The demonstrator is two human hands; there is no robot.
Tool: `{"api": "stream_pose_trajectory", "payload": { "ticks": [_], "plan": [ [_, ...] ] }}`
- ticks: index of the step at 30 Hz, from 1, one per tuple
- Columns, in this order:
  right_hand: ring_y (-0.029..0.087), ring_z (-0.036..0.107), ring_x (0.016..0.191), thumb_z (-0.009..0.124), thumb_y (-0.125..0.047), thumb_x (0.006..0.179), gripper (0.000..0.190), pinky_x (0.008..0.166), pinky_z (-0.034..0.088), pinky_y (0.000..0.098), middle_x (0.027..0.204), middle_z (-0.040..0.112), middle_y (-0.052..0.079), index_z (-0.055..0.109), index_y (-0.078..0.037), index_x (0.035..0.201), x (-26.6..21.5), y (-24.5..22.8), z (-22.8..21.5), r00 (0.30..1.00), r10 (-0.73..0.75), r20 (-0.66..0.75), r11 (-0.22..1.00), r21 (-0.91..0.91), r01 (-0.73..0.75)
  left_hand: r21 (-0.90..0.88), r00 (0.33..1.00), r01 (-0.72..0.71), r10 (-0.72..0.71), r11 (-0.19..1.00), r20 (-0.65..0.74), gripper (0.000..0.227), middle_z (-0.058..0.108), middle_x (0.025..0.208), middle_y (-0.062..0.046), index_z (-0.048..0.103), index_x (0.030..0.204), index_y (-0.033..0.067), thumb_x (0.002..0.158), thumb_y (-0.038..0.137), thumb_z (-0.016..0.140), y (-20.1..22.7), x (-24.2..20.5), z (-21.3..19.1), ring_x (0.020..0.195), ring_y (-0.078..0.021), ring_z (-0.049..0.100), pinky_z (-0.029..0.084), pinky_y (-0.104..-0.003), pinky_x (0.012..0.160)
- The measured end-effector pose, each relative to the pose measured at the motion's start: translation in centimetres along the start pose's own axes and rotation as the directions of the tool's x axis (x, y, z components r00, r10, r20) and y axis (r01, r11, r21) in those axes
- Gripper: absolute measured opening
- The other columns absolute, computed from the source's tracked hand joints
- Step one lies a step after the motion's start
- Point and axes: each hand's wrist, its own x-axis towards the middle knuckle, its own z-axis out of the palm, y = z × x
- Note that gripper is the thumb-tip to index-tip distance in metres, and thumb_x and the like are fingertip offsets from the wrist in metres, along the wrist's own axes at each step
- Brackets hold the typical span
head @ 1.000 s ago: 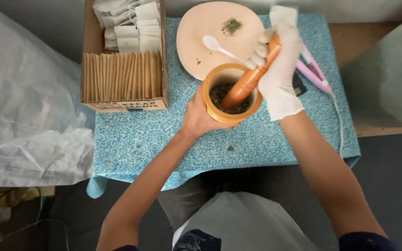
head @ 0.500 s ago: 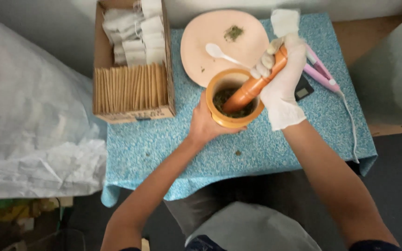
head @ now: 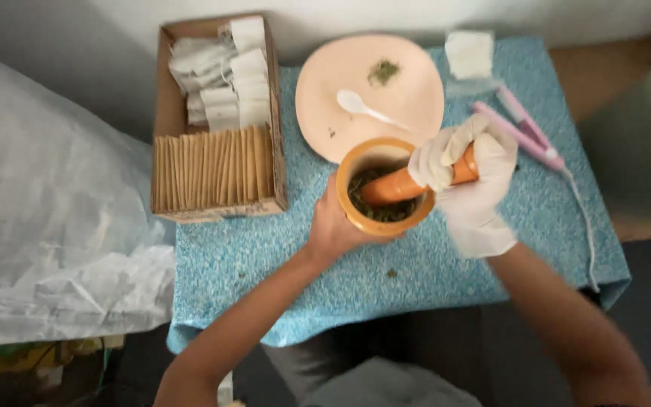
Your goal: Grinding dried tea leaves into a fine powder using a wooden mortar and pestle on a production table.
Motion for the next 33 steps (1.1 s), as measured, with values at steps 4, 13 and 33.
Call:
{"api": "stream_pose_trajectory", "payload": {
  "ticks": [4,13,33],
  "plan": [
    [0.032,0.058,0.042,0.048,-0.017,0.107,0.034,0.043,0.045,0.0386,0.056,0.055,0.022,0.053,0.002,0.079,0.6,-1.9,-1.2,0.993,0.042,0.112,0.994,-0.102,-0.031,0.104,0.978,0.197,-0.202,0.975,0.044,0.125,0.078,0.119,-0.023,0.054,0.140,0.0015,0.045,0.065,0.104,-2.0,-0.1,-1.7,0.105,-0.0377,0.081,0.067,-0.053,0.094],
    [0.037,0.069,0.085,0.059,-0.014,0.099,0.028,0.076,0.056,0.0441,0.092,0.066,0.030,0.062,0.003,0.076,1.5,-2.3,0.5,0.980,0.090,0.177,0.980,-0.192,-0.055,-0.251,0.936,0.169,-0.075,0.953,0.344,0.099,0.077,0.135,-0.012,0.064,0.142,-0.0024,0.059,0.041,0.098,0.5,1.9,-3.6,0.122,-0.0188,0.076,0.057,-0.036,0.119],
    [0.016,0.038,0.048,0.052,0.007,0.059,0.021,0.051,0.035,0.0277,0.054,0.043,0.001,0.039,-0.009,0.061,3.7,-6.5,7.7,0.778,0.279,0.563,0.924,-0.377,-0.059,0.342,0.830,0.434,-0.517,0.834,0.208,0.136,0.064,0.152,-0.008,0.047,0.158,0.0158,0.043,0.068,0.099,-2.1,0.1,-1.1,0.138,-0.0256,0.069,0.063,-0.048,0.106]
  ]
}}
